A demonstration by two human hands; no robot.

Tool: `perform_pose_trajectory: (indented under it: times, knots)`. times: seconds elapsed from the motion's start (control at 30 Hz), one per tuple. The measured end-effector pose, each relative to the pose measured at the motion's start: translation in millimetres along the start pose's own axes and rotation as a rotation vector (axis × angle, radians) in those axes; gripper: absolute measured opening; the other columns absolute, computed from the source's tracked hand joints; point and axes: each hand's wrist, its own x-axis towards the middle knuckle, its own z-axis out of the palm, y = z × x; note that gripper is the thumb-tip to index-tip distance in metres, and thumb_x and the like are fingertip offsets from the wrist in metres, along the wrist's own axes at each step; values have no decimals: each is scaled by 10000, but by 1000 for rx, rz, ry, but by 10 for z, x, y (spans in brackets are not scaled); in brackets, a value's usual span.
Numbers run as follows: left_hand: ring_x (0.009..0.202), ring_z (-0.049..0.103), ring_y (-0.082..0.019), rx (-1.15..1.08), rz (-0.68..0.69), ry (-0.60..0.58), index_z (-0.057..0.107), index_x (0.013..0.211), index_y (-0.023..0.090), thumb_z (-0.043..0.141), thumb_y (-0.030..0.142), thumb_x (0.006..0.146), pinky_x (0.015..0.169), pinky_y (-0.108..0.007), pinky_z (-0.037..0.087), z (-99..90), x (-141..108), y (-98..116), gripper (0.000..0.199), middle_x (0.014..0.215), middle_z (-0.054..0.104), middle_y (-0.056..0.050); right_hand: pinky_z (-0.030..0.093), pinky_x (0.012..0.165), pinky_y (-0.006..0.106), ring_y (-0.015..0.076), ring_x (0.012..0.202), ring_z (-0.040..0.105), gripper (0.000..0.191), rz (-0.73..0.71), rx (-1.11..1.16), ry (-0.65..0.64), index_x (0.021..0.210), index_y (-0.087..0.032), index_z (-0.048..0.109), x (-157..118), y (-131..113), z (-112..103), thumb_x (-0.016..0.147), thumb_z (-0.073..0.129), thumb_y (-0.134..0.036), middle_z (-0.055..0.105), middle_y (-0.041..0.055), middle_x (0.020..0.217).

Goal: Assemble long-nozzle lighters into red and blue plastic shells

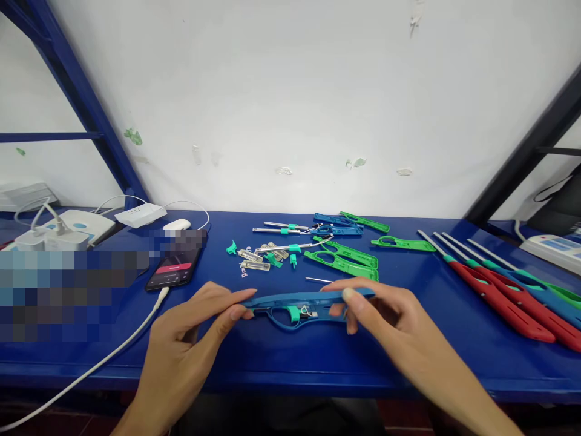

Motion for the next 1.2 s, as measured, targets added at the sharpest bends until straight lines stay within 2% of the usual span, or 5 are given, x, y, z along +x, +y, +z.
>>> perform_pose_trajectory:
  times: [0.23, 0.4, 0.77, 1.0, 1.2]
  knots:
    - [872, 659, -176, 90, 198, -86, 809, 1167, 238, 733, 106, 973, 758, -287, 565, 22, 288, -33, 247, 923, 808, 4, 606, 993, 460, 347, 1205, 717, 393, -174, -425, -229, 1284, -413, 772, 246, -3, -327, 952, 670, -597, 779, 0, 1310]
    - [906, 664, -217, 212, 251, -183, 795, 1139, 202, 717, 43, 958, 788, -355, 575, 121, 204, -180, 254, 967, 810, -31, 560, 1047, 470, 292, 1110, 735, 316, -375, -546, -247, 1247, -386, 787, 318, 119, -146, 1027, 610, -528, 796, 35, 1178]
    - [911, 672, -224, 280, 272, -135, 771, 1182, 217, 654, 133, 1033, 776, -360, 570, 64, 181, -226, 207, 959, 792, -42, 592, 934, 458, 285, 1027, 735, 435, -635, -643, -127, 1437, -371, 658, 245, 202, -47, 1026, 636, -511, 796, 53, 1215]
    - [1068, 644, -274, 380, 113, -357, 770, 1144, 187, 637, 100, 1021, 939, -472, 562, 85, 118, -230, 201, 1106, 758, -72, 593, 970, 455, 277, 1053, 752, 392, -614, -664, -233, 1322, -322, 736, 276, 279, 12, 1030, 607, -550, 816, 47, 1154]
    - [998, 643, -272, 448, 74, -397, 778, 1174, 188, 592, 121, 1039, 924, -493, 565, 94, 81, -234, 239, 1066, 747, -78, 600, 989, 448, 284, 1120, 741, 378, -552, -678, -233, 1313, -349, 752, 258, 327, 90, 1018, 624, -550, 789, 44, 1211]
